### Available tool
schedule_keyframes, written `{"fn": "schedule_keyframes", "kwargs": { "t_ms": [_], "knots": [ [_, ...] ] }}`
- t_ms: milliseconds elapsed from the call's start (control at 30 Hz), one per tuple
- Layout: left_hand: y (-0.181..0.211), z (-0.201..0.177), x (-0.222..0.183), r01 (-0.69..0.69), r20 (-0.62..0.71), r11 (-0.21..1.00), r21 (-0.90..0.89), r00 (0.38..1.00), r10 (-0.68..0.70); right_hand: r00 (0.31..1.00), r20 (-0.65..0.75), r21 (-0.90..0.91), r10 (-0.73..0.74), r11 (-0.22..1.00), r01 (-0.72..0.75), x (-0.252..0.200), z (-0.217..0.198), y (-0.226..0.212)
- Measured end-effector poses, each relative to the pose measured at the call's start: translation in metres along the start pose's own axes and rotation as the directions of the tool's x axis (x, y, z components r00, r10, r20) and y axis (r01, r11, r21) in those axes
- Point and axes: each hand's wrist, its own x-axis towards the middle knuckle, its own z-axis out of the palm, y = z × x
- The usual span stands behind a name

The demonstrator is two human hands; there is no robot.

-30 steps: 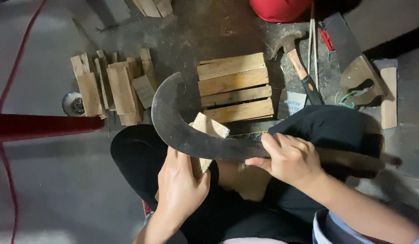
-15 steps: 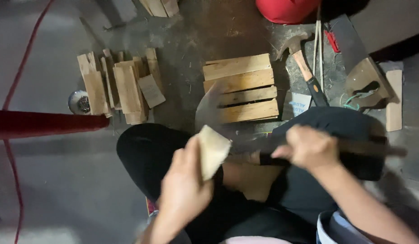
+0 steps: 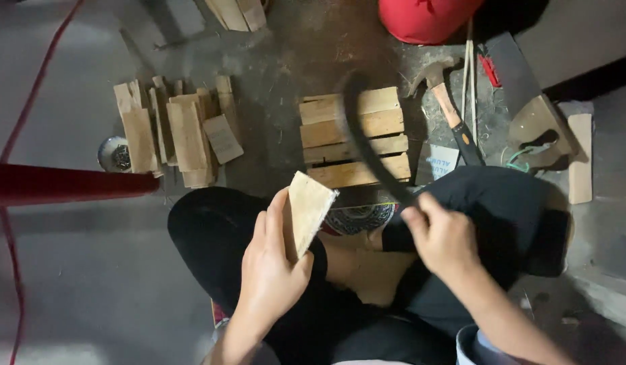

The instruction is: A person sits on the floor and uses a large sickle to whittle and shave a small piece of wood, surrounded by other wood scraps and tools.

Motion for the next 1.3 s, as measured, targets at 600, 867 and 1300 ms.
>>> {"fn": "schedule_keyframes", "kwargs": {
  "t_ms": [600,867,1300],
  "knots": [
    [0.004,-0.008,0.016,0.043,0.152,0.999,-0.003,0.987,-0.042,0.842,-0.08,-0.123,-0.534,0.843,0.523,0.019,-0.033,-0.036],
    [-0.006,0.002,0.005,-0.061,0.118,0.997,0.046,0.991,0.056,0.742,-0.126,-0.318,-0.659,0.735,0.599,0.044,-0.015,0.011],
    [0.006,0.006,0.025,-0.043,0.135,0.957,-0.287,0.987,0.085,0.986,-0.09,0.174,0.141,0.977,-0.124,-0.004,-0.022,0.054]
  ]
}}
